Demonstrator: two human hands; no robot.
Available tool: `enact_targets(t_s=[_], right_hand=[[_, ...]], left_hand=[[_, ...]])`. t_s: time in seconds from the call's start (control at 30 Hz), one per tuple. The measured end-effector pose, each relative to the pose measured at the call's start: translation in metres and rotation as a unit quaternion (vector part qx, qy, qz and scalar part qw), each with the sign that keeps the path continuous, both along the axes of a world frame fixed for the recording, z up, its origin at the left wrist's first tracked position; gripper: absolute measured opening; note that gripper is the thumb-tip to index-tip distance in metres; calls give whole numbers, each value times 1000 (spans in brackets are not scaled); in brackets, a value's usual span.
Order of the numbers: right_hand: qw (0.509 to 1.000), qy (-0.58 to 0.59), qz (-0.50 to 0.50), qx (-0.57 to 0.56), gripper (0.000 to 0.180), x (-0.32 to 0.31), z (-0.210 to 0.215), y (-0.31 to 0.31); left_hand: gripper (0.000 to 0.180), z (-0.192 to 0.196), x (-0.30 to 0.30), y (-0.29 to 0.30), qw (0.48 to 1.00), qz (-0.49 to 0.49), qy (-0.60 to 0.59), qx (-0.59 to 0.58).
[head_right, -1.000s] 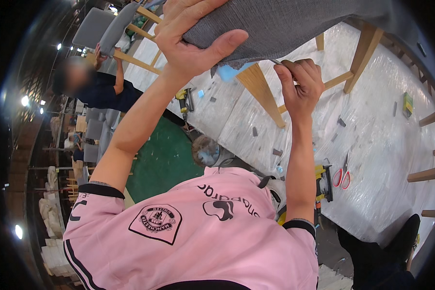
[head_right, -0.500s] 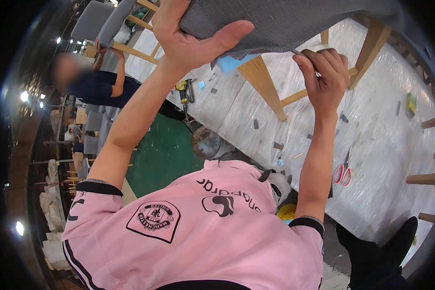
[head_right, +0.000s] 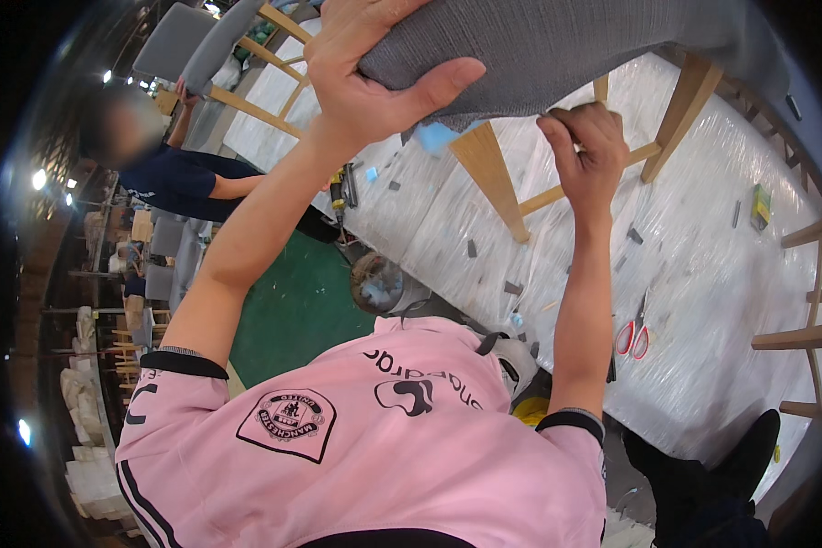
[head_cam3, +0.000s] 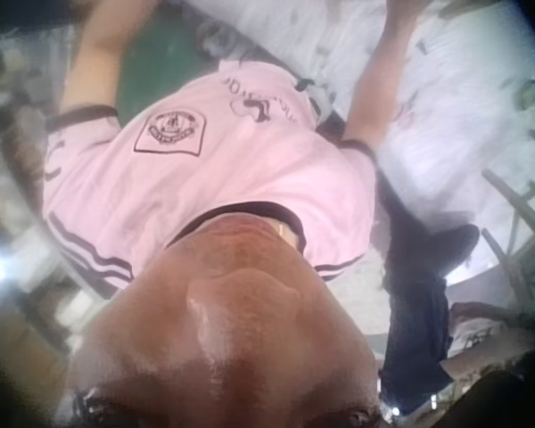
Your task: The person stretches and secures gray fabric over a wooden chair frame, using a staple gun to attach the fabric to the underside. They trim excess fabric with scissors and tuck edges to ensure a smooth finish.
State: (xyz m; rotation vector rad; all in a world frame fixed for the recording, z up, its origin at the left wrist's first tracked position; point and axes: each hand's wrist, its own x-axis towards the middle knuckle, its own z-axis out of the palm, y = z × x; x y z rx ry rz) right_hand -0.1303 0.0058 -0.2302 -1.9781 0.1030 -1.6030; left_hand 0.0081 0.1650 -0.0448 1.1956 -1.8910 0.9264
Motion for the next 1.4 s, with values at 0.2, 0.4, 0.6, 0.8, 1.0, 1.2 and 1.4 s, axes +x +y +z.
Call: enact_targets(t_s=[0.2, 0.4, 0.6, 0.8, 1.0, 1.2, 1.4], right_hand=[[998, -3, 29, 47, 18, 5, 4, 12], [998, -7, 35, 55, 19, 0, 6, 16], [968, 102, 1, 227, 16, -36, -69, 28], [778, 157, -67, 605, 44, -74, -279, 107], [798, 277, -185, 502, 49, -83, -377, 97], [827, 68, 155, 536, 48, -46, -21, 70], [792, 105, 302, 520, 61, -25, 112, 99]], left_hand=[[54, -1, 8, -4, 999, -11, -24, -17], [56, -4, 8, -5, 999, -6, -32, -23], [60, -7, 6, -8, 999, -38, -4, -35], [48, -6, 9, 0, 999, -10, 24, -19], [33, -7, 10, -11, 984, -92, 155, 2], [48, -23, 38, 10, 911, -232, 338, 46], [43, -60, -11, 13, 781, -308, 533, -106]])
